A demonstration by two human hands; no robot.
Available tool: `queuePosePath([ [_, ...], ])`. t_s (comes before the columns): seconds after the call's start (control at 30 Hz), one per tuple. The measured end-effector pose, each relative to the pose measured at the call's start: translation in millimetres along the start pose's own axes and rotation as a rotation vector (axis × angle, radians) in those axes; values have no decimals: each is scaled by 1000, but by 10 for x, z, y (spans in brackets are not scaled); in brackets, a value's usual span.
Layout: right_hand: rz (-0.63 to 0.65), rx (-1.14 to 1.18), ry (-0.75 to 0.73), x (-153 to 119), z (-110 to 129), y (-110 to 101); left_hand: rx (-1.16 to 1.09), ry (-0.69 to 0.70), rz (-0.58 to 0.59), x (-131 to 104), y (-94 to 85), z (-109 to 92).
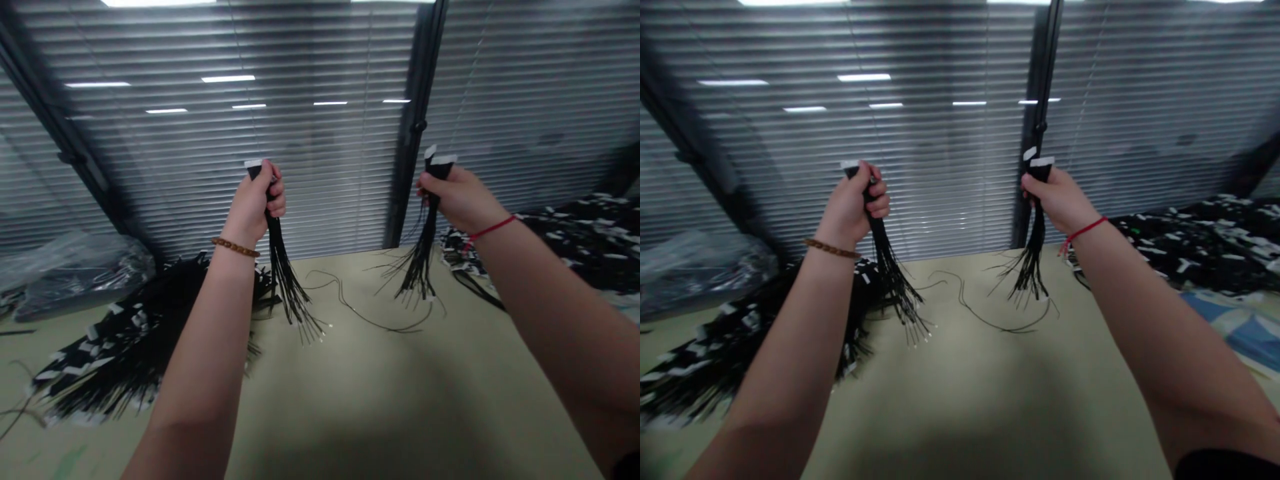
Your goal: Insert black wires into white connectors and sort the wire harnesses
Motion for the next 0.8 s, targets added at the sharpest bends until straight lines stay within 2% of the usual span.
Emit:
queuePosePath([
  [0.17, 180, 193, -34, -145, 148, 526, -69, 60, 103, -74, 180, -29],
  [0.33, 411, 415, -37, -539, 155, 1314, -90, 92, 144, -164, 384, 133],
  [0.43, 488, 498, 13, -801, 85, 1713, -92, 143, 118, -226, 431, 184],
  [0.5, 494, 553, 37, -913, 51, 1871, -77, 164, 63, -264, 387, 202],
  [0.63, 518, 619, 53, -1010, 25, 2040, -1, 195, -55, -329, 211, 201],
  [0.7, 554, 616, 55, -1028, 2, 2113, 62, 207, -67, -354, 155, 192],
  [0.8, 590, 576, 54, -1013, -78, 2190, 193, 140, -45, -366, 106, 248],
])
Point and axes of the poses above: each hand's wrist, its own x-axis towards the middle knuckle, its own y-axis out of the palm, z = x × y, the point moved 10 cm from there along x, towards the middle knuckle, and after that the axes turned 3 degrees about -y, right-handed, at the moved point
